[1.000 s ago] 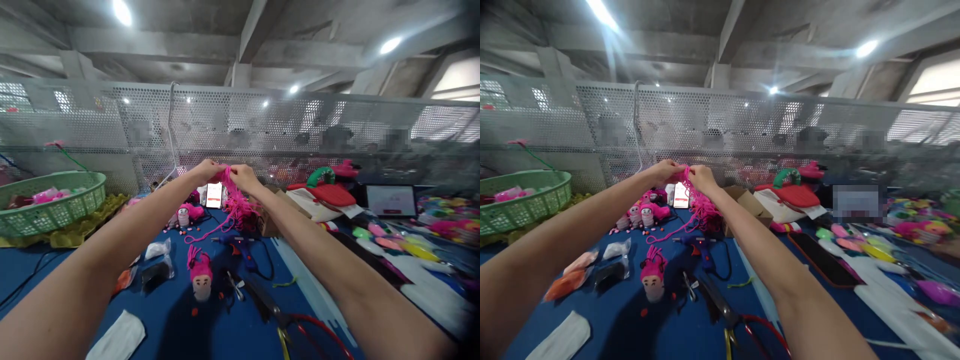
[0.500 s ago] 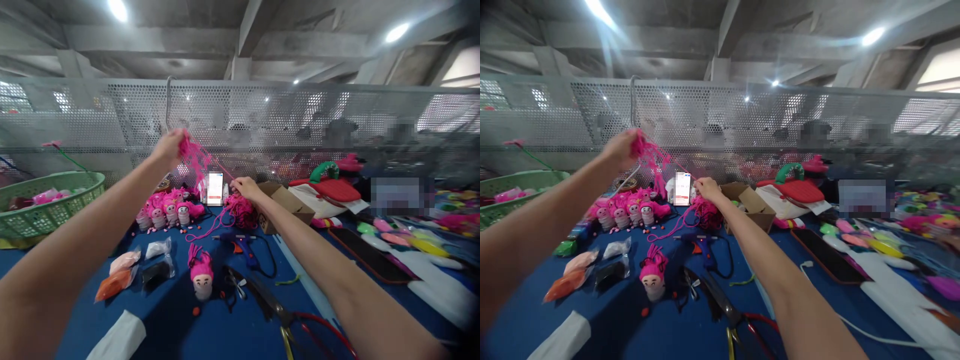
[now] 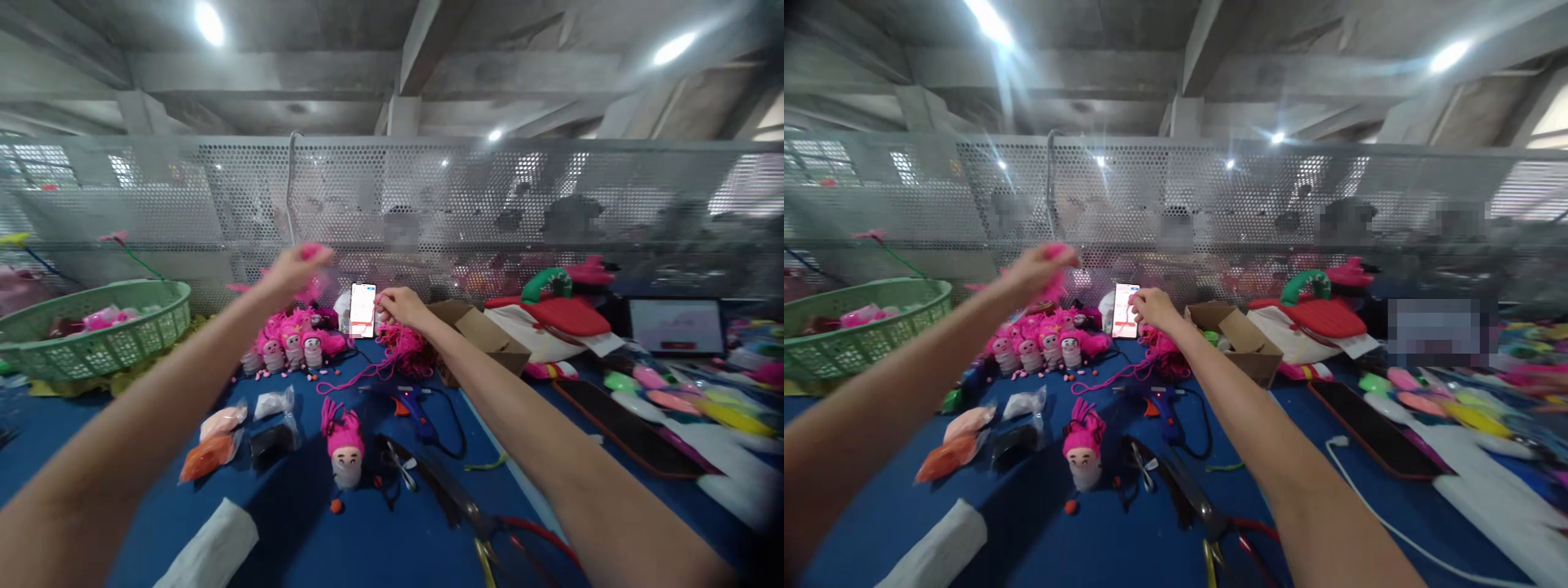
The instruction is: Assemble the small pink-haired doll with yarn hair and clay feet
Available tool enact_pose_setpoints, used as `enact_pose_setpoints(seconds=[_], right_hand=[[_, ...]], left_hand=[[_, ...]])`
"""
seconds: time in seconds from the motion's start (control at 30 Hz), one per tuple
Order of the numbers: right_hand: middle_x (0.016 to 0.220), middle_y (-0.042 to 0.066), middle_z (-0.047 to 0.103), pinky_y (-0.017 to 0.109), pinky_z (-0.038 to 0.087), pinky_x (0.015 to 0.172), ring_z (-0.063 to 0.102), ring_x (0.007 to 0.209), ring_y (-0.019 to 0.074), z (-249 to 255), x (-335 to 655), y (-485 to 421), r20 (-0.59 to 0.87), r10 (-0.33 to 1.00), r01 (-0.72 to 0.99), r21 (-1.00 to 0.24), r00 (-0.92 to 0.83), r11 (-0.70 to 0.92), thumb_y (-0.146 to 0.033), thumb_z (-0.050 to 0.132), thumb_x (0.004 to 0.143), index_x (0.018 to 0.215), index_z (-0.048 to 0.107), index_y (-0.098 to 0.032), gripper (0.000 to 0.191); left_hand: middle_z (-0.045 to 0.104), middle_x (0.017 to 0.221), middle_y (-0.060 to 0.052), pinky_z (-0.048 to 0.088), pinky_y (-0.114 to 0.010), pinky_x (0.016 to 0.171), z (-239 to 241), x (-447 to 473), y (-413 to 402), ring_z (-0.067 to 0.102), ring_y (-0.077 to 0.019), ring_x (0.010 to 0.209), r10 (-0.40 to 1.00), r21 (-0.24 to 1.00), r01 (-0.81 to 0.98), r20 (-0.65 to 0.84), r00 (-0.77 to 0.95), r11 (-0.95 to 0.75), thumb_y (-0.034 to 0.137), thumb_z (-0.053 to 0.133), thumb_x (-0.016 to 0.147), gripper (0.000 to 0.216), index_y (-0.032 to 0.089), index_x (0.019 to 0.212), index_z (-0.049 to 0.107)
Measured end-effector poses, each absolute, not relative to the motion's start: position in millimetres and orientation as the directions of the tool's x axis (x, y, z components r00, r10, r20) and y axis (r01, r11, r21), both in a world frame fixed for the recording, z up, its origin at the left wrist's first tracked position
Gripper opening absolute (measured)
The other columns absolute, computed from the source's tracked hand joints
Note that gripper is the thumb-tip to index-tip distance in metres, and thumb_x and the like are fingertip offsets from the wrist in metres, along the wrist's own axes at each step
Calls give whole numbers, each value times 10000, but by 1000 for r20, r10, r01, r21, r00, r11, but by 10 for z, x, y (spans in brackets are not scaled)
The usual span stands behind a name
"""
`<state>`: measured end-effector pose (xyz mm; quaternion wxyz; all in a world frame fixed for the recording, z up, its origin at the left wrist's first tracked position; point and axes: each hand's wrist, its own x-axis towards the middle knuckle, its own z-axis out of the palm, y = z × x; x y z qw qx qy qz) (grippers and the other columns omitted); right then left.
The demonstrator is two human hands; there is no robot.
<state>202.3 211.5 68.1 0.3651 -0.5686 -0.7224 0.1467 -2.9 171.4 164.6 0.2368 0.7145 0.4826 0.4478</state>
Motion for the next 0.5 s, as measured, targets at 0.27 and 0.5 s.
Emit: enact_pose_setpoints(seconds=[0.27, 0.5], right_hand=[[704, 20, 673, 201, 441, 576, 605, 606, 125, 869, 1943, 1874, 486, 861, 761, -498, -152, 416, -116, 475, 716, 831, 654, -145, 214], [722, 47, 665, 218, 435, 641, 597, 709, 137, 322, 2201, 2083, 326, 942, 871, -437, -79, 224, -241, 452, 817, 735, 642, -132, 235]], left_hand=[[422, 405, 39, 188, -212, 365, 1042, 588, 1869, 288, -42, 326, 904, 890, 398, 36, 427, -224, 382, 564, 724, 304, 121, 573, 525], [312, 418, 77, 185, -193, 392, 1414, 206, 1726, 238, -34, 357, 916, 887, 242, 357, 183, -393, 245, 455, 798, 201, 143, 639, 522]])
